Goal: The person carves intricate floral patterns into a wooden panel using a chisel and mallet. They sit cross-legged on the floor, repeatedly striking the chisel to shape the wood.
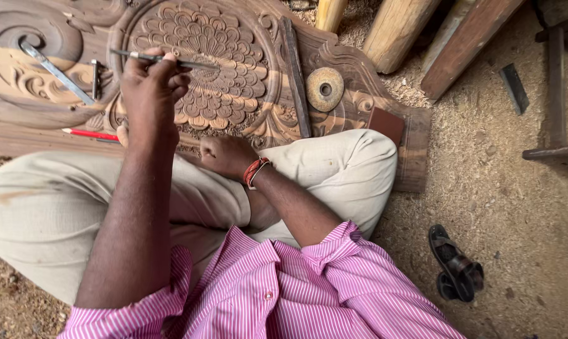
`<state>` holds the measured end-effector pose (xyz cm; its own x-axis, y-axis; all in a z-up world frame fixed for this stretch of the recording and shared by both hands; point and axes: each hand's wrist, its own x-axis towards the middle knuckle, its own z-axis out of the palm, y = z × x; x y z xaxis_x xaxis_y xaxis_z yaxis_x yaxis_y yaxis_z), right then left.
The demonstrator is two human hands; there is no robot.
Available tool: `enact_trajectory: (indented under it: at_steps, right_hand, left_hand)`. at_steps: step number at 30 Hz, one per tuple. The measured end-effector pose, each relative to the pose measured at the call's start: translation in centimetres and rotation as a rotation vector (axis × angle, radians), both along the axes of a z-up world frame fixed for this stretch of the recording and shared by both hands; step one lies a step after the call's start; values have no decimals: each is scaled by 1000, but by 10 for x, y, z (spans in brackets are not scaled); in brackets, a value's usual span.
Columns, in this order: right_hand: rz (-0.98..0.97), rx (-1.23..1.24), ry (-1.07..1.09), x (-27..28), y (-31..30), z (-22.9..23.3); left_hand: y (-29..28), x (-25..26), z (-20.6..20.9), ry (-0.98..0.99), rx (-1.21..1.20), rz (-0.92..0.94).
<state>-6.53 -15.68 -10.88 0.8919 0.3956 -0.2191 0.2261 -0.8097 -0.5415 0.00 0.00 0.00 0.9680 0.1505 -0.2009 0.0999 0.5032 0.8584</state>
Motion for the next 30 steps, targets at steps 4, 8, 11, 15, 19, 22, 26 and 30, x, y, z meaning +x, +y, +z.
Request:
enact_trajectory:
  at_steps: [4, 8, 11, 15, 19, 22, 26, 30]
  right_hand:
    - [14, 41, -91, -11, -3, 9]
    - [201, 112, -378, -28, -10, 30]
    - [168, 44, -272, -48, -13, 58]
    - [226, -312, -83, -72, -21, 103]
    - [185, -349, 75, -90, -24, 142]
    - [144, -219, 36, -103, -34, 156]
    - [115, -26, 42, -101, -64, 167]
    - [26, 245, 135, -96, -132, 176]
  left_hand:
    - [-6, -4, -3, -62, -31, -31]
    - [-15, -16, 6, -101, -105, -32]
    - [-25, -22, 19, -109, -99, -31]
    - [-41, -30, 29, -208, -108, -60]
    - [-42, -36, 30, -207, -20, -54]
    - [-38, -33, 23, -196, -84, -34]
    - [-30, -18, 21, -172, -45, 7]
    - [-42, -9, 9, -103, -79, 40]
